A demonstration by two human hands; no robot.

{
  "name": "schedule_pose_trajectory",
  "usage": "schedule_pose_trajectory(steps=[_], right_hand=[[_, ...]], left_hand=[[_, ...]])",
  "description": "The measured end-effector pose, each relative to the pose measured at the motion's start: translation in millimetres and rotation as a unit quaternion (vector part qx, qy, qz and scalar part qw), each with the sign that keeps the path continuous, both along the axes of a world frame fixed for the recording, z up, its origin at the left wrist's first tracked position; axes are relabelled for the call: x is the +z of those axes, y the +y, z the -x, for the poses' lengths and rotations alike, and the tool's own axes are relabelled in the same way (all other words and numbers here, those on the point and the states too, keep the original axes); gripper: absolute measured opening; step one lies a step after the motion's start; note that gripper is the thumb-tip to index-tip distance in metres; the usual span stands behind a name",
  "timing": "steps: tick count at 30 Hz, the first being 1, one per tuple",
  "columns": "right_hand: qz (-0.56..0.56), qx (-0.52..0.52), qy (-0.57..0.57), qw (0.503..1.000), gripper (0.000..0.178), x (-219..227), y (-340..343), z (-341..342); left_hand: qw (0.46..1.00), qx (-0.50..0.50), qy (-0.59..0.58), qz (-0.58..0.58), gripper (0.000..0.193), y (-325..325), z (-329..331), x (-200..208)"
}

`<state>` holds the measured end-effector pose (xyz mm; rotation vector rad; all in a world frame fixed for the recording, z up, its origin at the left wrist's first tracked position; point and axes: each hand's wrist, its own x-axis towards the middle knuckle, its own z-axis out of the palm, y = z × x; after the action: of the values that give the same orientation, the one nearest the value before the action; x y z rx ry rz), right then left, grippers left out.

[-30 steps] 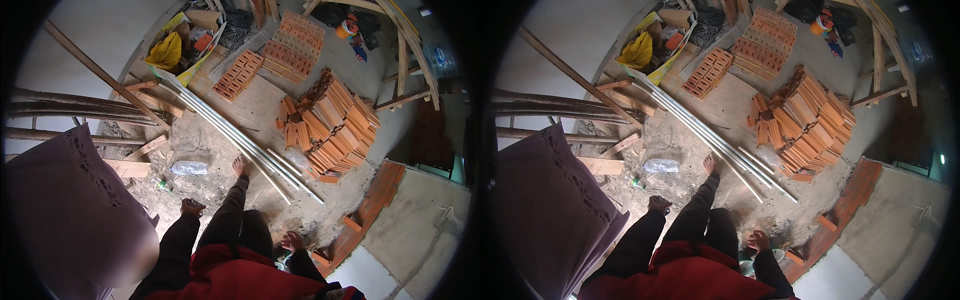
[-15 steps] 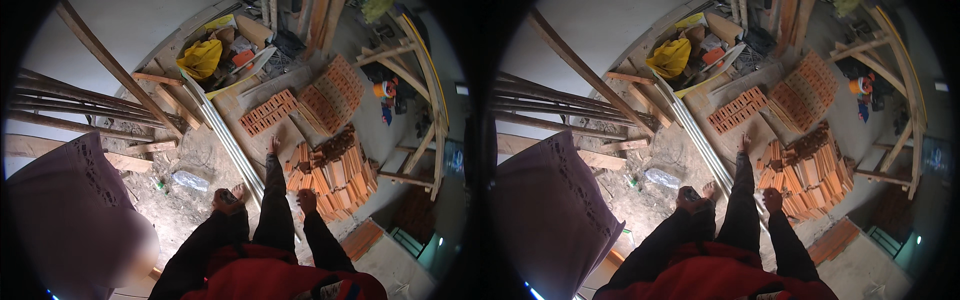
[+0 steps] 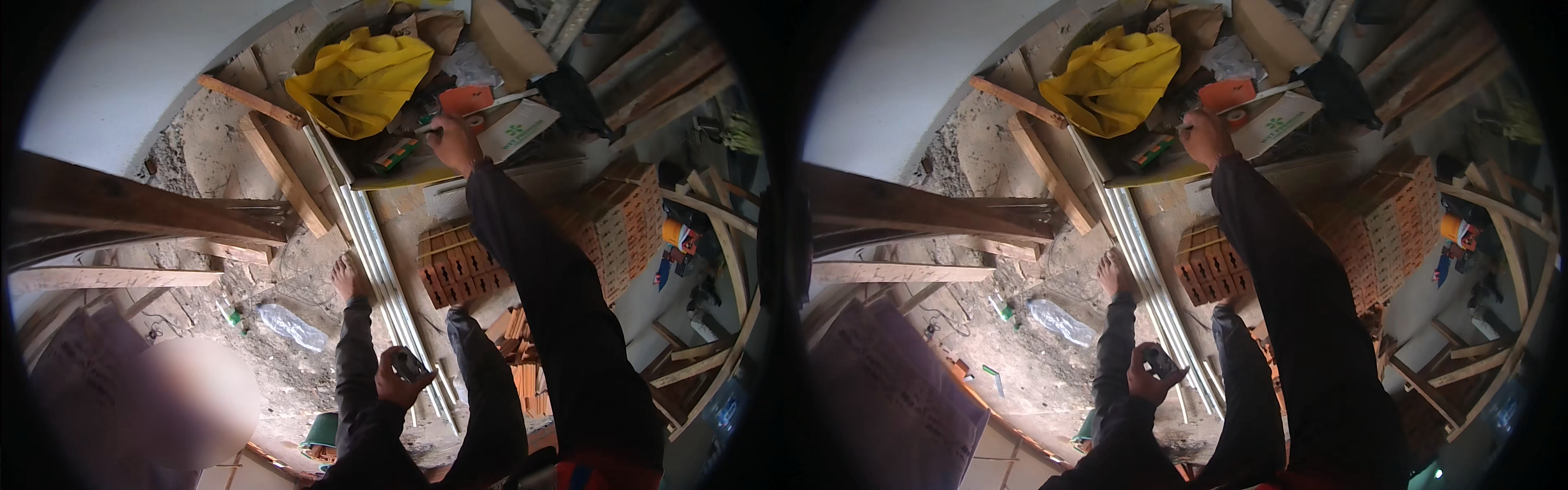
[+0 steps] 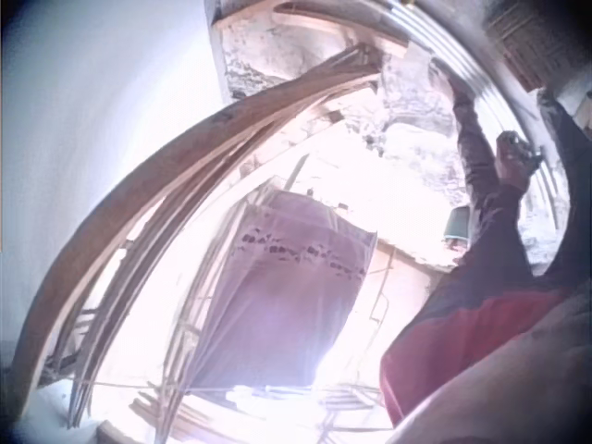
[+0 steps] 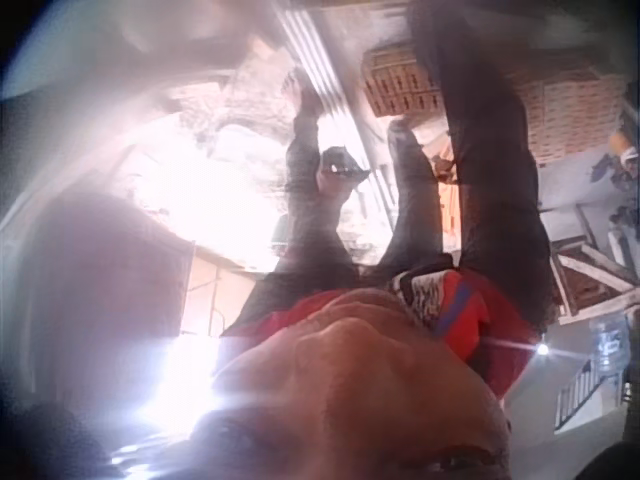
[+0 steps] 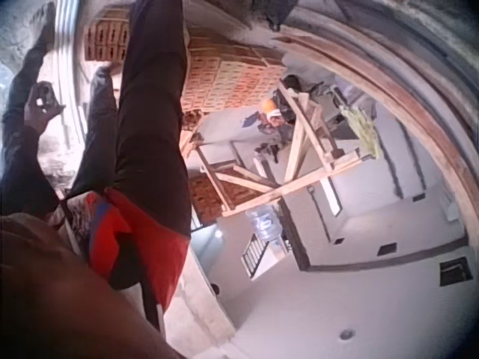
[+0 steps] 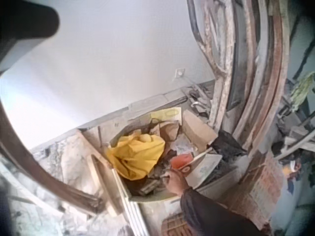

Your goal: The person installs an electrical box into a wall by placing it into a cutout, checking the fit, and using a screwdriver to tighten components.

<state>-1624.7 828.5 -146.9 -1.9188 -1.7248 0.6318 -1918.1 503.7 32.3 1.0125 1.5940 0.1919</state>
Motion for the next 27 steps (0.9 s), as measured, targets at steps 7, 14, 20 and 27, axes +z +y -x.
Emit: schedule_pose_trajectory(steps=[7,14,20,27], right_hand=[[-0.075,0.052,-0.333,0.938,0.035,-192,109,-44],[-0.066,-0.016,-0.311,0.948,0.035,-200,123,7],[-0.075,-0.131,-0.319,0.936,0.035,-194,113,-1],[0.07,0.05,-0.294,0.952,0.025,-59,108,-3]], left_hand=[[0.987,-0.124,-0.038,0.098,0.074,73,11,-9],[0.993,-0.051,-0.011,0.106,0.075,90,32,-8],[0.998,-0.063,0.0,0.021,0.072,101,28,-10],[0.996,-0.048,0.041,-0.061,0.073,84,21,-10]])
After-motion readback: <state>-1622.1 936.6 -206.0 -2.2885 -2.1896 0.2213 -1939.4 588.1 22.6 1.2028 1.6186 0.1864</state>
